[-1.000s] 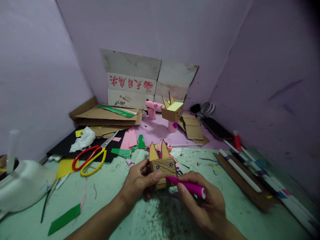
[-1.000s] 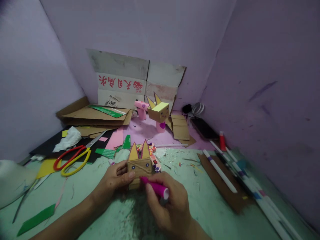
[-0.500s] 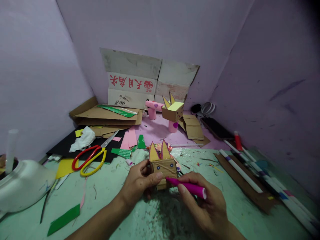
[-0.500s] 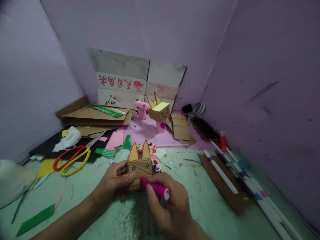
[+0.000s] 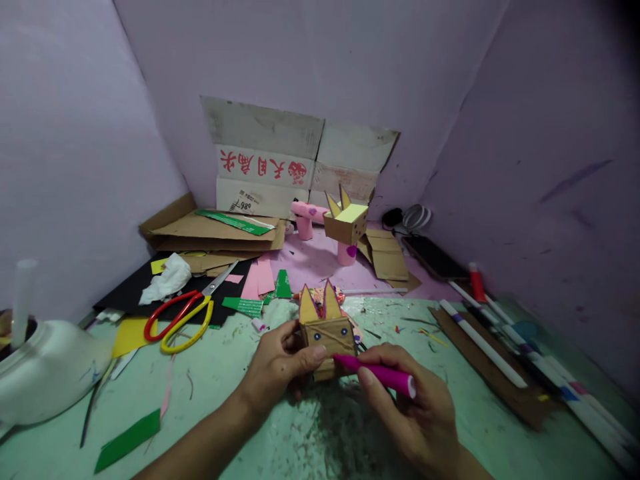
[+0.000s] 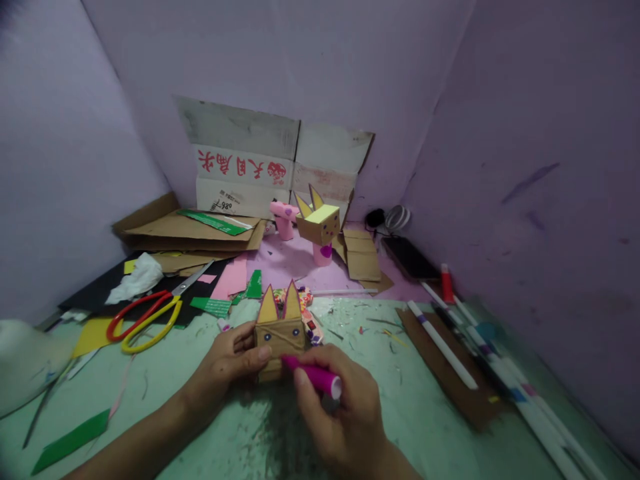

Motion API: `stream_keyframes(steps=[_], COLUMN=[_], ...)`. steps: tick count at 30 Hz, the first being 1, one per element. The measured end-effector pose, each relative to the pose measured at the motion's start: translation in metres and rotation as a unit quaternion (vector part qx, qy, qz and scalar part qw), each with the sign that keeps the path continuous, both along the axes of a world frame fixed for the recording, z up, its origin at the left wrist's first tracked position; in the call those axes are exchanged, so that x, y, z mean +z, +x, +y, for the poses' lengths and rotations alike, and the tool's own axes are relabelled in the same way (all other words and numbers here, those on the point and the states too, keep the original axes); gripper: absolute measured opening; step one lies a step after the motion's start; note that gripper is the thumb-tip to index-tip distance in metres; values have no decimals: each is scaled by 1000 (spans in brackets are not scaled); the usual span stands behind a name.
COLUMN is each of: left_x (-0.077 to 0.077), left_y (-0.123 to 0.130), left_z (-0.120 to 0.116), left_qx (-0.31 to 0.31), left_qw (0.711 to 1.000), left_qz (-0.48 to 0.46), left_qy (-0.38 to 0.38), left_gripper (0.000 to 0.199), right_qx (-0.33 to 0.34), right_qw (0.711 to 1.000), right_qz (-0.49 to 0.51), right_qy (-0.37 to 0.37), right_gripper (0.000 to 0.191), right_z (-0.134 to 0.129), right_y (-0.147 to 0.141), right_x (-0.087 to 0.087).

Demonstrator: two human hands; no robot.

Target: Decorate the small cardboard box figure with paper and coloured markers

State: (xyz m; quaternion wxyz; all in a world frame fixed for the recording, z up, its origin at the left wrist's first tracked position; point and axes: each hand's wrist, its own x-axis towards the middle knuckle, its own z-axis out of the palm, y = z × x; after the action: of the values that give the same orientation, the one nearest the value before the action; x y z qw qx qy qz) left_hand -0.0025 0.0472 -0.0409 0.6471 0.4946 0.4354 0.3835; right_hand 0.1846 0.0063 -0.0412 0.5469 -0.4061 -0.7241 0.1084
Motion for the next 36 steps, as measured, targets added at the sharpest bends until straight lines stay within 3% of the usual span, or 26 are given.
stream_keyframes(steps=[20, 26, 36], left_x=[4, 4, 2], left_y=[1, 0, 0], left_z=[-3, -2, 0], left_qx=[-3, -3, -3], left_qw=[1000, 1000, 1000], left_qz=[-1, -5, -13], left_qy=[-2, -6, 3], left_gripper=[62, 60, 55], right_qx=[18, -18, -16], right_qw=[1000, 1000, 1000], right_qz=[-11, 3, 13], right_qy=[9, 6, 17], right_gripper=[15, 11, 11], right_z=[-1, 0, 0], right_y=[-1, -2, -3], right_x=[5, 4, 3])
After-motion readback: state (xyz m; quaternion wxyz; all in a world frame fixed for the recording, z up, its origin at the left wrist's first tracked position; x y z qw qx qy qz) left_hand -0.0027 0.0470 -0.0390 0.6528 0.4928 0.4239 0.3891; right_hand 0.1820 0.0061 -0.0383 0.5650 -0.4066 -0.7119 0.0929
